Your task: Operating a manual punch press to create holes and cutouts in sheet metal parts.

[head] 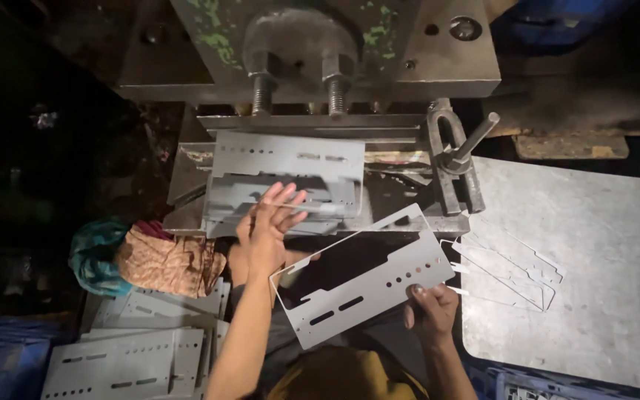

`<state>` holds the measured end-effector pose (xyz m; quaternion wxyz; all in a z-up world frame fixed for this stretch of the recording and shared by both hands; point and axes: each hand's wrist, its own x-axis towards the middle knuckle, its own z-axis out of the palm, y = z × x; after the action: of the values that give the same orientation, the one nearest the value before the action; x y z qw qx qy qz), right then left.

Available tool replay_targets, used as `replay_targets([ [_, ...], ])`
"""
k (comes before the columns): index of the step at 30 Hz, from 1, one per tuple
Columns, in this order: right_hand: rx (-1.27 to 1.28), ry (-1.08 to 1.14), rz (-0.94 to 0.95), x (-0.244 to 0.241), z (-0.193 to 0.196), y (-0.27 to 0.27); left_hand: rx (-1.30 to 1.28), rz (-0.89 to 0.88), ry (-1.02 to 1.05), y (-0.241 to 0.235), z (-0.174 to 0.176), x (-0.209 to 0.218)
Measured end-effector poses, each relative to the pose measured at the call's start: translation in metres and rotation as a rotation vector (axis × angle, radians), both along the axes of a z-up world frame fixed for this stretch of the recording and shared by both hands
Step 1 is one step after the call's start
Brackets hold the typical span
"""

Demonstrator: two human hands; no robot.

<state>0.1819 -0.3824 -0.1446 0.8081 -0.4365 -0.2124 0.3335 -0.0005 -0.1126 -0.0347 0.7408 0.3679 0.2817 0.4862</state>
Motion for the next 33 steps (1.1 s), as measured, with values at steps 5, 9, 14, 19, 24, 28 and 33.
replay_targets([
  [5,0.024,-0.027,0.054,0.002,-0.005,-0.001,0.0,-0.016,0.036,-0.001,-0.001,-0.008],
  [9,-0.035,-0.057,0.052,-0.005,0.014,0.008,-0.017,-0.012,0.04,0.011,-0.019,-0.004],
  [14,0.0,-0.066,0.067,-0.002,0.001,0.001,-0.129,-0.037,-0.043,0.0,-0.003,-0.013],
  [19,0.054,-0.033,0.088,0.001,0.005,-0.003,0.184,-0.017,-0.083,-0.007,0.038,-0.014],
  [24,-0.022,-0.098,0.055,0.003,0.005,-0.003,0.215,-0.097,-0.16,0.013,0.088,0.013],
  [28,0.012,-0.151,0.07,0.003,0.002,-0.009,0.271,-0.192,-0.207,0.03,0.092,0.029],
  [33,-0.036,-0.128,0.028,0.01,-0.012,-0.024,0.585,0.016,0.483,0.015,0.061,-0.019],
])
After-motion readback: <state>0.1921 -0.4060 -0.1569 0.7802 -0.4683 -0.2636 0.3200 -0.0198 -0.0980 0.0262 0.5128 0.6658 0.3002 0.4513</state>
